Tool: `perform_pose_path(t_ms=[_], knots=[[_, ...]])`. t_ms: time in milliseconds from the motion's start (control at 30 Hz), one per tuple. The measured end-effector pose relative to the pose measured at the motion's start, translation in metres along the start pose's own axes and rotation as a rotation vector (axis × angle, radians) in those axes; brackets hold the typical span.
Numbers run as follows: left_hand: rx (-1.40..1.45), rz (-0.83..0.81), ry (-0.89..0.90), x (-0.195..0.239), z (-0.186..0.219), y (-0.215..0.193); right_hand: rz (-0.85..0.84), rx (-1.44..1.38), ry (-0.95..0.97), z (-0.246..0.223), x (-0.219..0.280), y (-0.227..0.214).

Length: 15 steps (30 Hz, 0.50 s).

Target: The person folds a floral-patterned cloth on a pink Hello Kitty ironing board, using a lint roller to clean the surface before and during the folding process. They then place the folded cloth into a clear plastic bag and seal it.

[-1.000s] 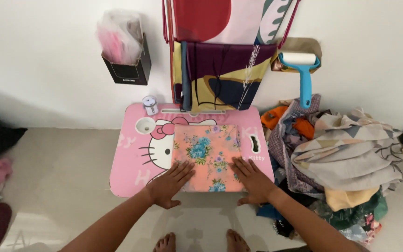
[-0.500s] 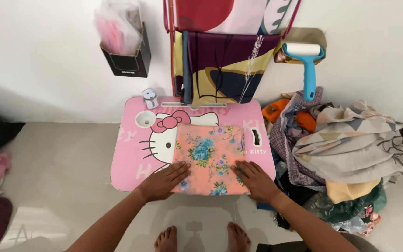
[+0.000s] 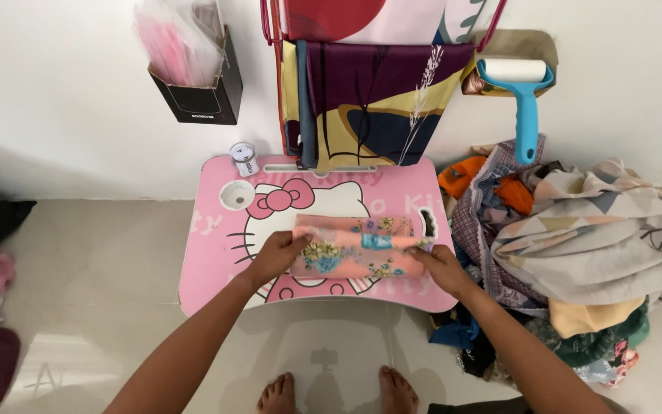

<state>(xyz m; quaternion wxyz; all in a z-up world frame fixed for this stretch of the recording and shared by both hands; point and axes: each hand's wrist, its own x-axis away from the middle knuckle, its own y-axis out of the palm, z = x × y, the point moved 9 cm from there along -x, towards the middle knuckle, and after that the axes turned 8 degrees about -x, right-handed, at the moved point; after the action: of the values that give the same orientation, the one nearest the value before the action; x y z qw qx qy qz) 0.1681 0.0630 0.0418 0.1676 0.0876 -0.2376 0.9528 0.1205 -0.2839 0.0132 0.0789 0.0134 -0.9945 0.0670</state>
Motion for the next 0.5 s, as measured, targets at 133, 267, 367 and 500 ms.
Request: perform_pose_path(t_ms=[133, 267, 367, 500], knots=[[0.034, 0.041, 0.019, -0.017, -0.003, 0.004, 0.059, -0.111, -0.007, 0.049, -0.026, -0.018], [0.081, 0.048, 0.014, -0.008, 0.019, -0.002, 0.107, -0.108, -0.076, 0.021, -0.021, -0.013], [0.051, 0.051, -0.041, -0.009, 0.015, -0.003, 0.143, 0.007, -0.081, 0.008, -0.021, -0.009], [-0.06, 0.034, -0.17, -0.028, -0.033, 0.005, 0.106, 0.243, -0.076, -0.014, -0.018, 0.004]])
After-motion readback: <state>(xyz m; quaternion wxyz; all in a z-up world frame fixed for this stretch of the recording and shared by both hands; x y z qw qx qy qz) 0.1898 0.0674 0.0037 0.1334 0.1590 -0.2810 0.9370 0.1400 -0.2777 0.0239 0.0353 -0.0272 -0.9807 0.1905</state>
